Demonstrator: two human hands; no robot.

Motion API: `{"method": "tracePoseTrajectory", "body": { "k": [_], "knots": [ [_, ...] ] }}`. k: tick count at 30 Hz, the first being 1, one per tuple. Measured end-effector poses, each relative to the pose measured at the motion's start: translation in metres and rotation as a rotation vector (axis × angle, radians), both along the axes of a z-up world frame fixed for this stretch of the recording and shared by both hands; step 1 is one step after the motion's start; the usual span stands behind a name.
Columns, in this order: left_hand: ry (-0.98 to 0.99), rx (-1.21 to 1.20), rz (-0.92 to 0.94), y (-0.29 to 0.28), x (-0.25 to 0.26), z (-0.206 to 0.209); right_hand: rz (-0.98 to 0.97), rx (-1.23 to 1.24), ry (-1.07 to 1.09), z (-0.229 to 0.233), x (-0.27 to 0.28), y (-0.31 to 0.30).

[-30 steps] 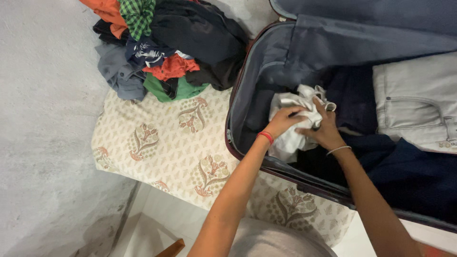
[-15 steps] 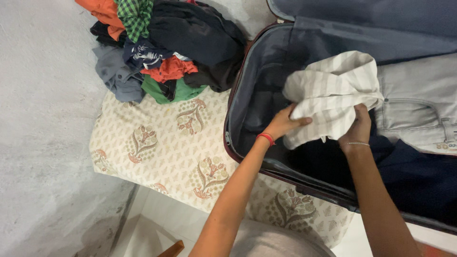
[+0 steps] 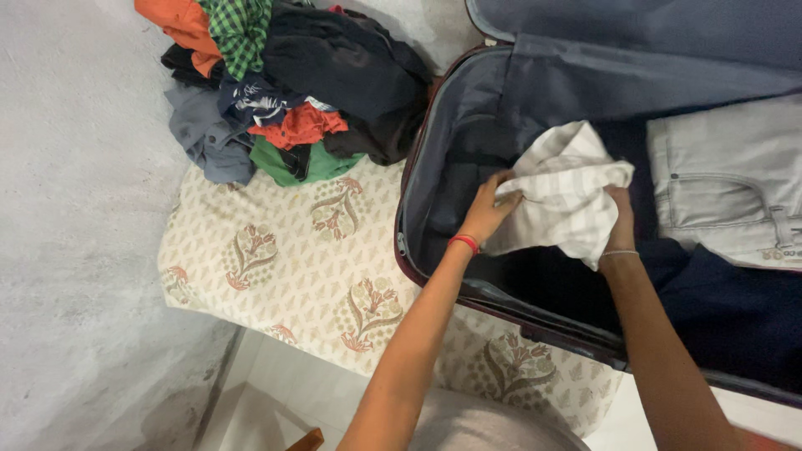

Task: The person removes several items of clothing, including shirts and a hat, from a suitcase one by one and places them onto a pile on a nearby surface.

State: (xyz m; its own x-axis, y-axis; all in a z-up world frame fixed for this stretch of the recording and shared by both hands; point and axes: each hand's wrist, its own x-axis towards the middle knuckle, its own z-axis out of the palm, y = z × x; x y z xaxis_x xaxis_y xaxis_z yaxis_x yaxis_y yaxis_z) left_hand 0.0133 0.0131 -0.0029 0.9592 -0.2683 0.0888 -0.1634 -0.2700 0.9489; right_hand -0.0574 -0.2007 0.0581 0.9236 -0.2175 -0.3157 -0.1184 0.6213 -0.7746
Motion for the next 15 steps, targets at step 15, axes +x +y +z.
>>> {"method": "tracePoseTrajectory", "body": {
  "k": [15],
  "knots": [
    [0.466, -0.551, -0.04, 0.005, -0.009, 0.054, 0.198, -0.065, 0.183, 0.004, -0.018, 0.015]
  ]
}}
